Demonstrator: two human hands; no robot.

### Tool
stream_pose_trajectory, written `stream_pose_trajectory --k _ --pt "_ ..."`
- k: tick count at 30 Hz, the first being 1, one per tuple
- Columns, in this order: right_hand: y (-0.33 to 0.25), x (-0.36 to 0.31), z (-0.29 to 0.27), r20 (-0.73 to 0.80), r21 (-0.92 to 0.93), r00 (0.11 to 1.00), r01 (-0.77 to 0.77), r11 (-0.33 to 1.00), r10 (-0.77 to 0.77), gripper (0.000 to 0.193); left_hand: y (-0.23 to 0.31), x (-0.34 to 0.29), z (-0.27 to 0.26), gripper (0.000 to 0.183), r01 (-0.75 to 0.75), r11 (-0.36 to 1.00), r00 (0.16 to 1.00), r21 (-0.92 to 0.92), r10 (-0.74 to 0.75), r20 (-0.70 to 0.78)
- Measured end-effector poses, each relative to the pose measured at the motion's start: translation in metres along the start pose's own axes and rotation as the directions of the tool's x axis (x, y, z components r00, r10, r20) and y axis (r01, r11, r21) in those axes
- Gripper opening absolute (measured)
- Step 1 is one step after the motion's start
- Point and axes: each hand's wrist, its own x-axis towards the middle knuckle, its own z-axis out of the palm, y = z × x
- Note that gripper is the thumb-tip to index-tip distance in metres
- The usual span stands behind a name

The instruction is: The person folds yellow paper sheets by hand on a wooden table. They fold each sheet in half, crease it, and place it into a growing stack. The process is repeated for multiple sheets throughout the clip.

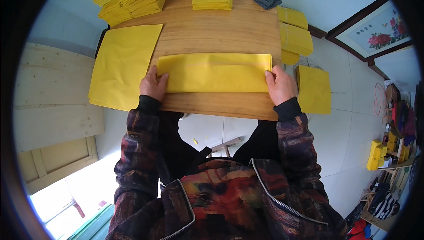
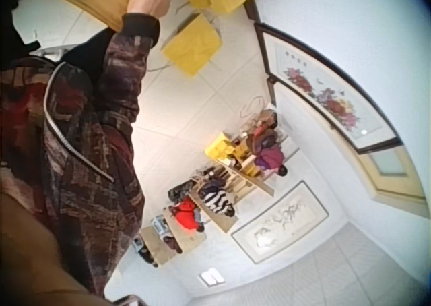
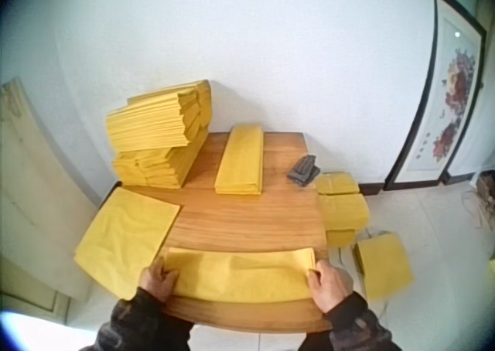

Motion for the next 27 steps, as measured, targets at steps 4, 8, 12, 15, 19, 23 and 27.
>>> stream_pose_trajectory --k 4,8,12,15,19,23,27 --pt "-0.004 -0.002 0.003 -0.029 -0.074 1.0 -0.015 0.997 0.012 0.023 0.0 -0.004 0.005 0.031 -0.043 0.992 0.997 0.123 0.049 -0.051" --pt "-0.003 -0.003 0.001 0.009 -0.128 0.999 -0.045 0.991 0.047 0.024 -0.002 -0.004 0.009 0.035 -0.018 0.995 0.997 0.099 0.025 -0.067" --pt "-0.002 -0.004 -0.001 0.023 -0.013 0.993 -0.113 0.993 0.113 0.024 -0.001 -0.004 0.008 0.043 -0.027 0.999 0.996 0.042 0.03 -0.078" --pt "-0.002 -0.006 0.001 -0.023 0.011 0.991 -0.13 0.991 0.13 0.023 0.003 -0.005 0.006 0.05 0.025 0.999 0.998 0.036 -0.024 -0.051" --pt "0.0 -0.007 0.002 -0.048 0.065 0.99 -0.131 0.989 0.134 0.022 0.006 -0.005 0.003 0.056 0.024 1.0 0.998 -0.004 -0.024 -0.051" --pt "0.001 -0.007 0.001 -0.03 0.124 0.986 -0.16 0.979 0.165 0.023 0.001 -0.005 0.004 0.059 0.039 0.999 0.998 -0.032 -0.04 -0.039" --pt "0.001 -0.009 0.003 -0.042 0.139 0.985 -0.158 0.978 0.165 0.023 -0.007 -0.005 0.008 0.06 0.028 0.999 0.999 -0.041 -0.029 -0.027"
